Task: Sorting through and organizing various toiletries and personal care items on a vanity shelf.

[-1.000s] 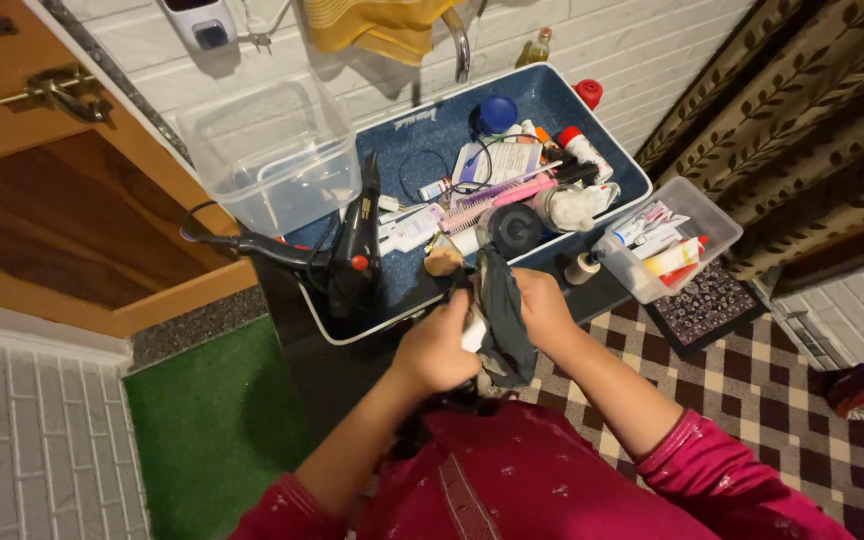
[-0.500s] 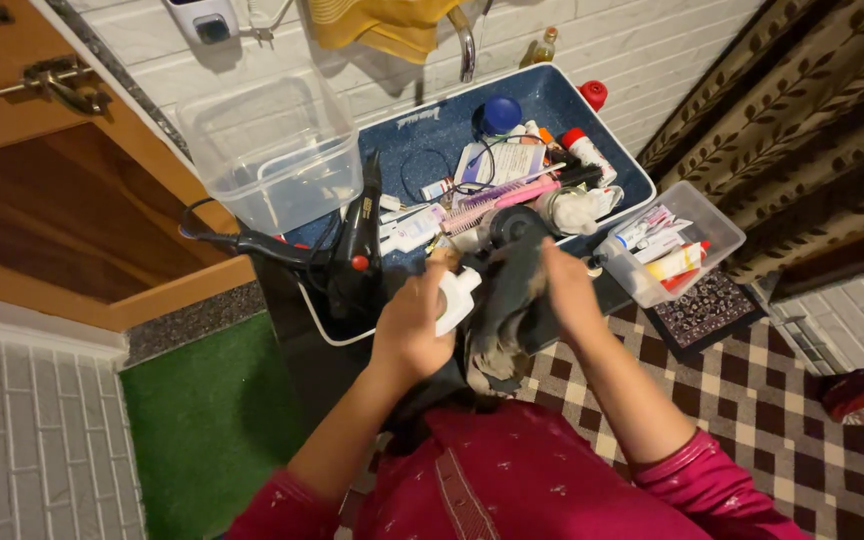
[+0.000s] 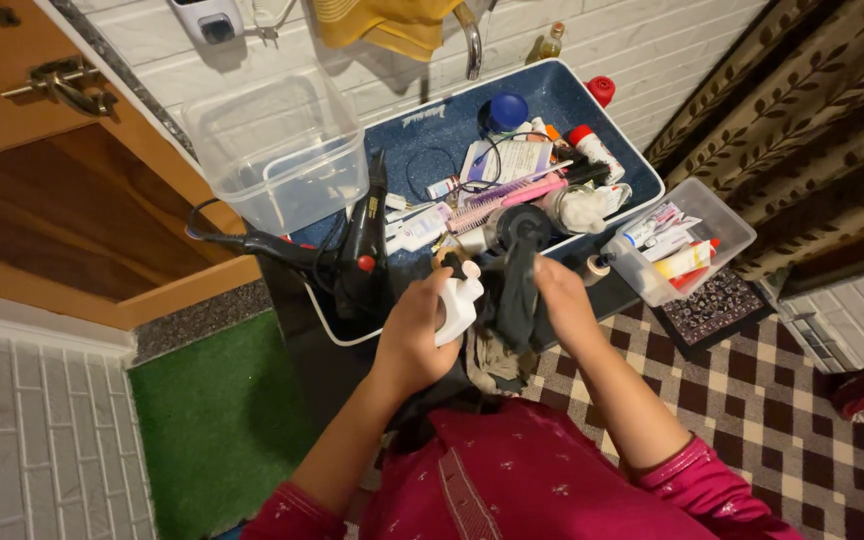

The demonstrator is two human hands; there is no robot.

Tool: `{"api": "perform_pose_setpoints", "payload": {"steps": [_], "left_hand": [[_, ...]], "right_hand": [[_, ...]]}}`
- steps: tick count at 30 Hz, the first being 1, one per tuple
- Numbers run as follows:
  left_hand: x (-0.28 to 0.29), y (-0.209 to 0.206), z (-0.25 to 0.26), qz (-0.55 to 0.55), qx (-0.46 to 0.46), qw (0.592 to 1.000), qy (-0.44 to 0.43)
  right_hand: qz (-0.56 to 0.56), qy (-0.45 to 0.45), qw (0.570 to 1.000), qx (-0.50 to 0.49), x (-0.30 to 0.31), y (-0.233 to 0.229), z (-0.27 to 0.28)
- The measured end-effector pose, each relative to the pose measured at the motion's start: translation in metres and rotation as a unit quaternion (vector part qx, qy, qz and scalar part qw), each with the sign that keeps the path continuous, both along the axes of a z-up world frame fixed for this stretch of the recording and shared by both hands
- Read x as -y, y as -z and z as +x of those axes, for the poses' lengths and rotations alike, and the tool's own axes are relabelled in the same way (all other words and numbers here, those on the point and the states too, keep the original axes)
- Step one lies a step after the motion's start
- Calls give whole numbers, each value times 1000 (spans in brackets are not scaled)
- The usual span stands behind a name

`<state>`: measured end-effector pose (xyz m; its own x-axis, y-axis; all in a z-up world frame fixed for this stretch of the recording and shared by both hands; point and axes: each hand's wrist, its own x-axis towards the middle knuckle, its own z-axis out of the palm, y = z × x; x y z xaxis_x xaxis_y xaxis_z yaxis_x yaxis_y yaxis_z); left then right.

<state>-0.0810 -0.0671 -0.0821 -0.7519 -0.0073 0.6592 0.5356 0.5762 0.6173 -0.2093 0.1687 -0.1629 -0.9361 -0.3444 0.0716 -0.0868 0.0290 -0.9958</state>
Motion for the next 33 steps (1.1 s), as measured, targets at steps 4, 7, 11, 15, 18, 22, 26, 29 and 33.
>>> {"api": "perform_pose_setpoints", "payload": {"steps": [4, 7, 11, 15, 18, 22, 26, 29, 33], "left_hand": [[-2, 9, -1, -57, 50, 997, -23], [-8, 4, 0, -125, 63, 988, -64], [-12, -2, 1, -210, 0, 970, -121], [-18, -2, 2, -216, -1, 968, -131], [-20, -3, 0, -213, -16, 968, -135], [-24, -6, 4, -196, 2, 972, -127], [-25, 1, 3, -181, 16, 974, -134], [-27, 5, 4, -155, 25, 980, -125], [-36, 9, 6, -59, 30, 992, -103]], "right_hand": [[67, -85, 978, -178, -2, 18, 9], [57, -87, 985, -137, 26, -18, 32], [-22, -48, 997, 56, 44, -31, 44], [-62, -21, 970, 234, 52, -42, 45], [-73, 36, 960, 267, 55, -42, 51], [-122, 52, 953, 274, 57, -47, 53], [-138, 34, 966, 218, 56, -43, 53], [-175, 29, 958, 223, 55, -35, 54], [-50, 36, 991, 120, 48, 7, 48]]}}
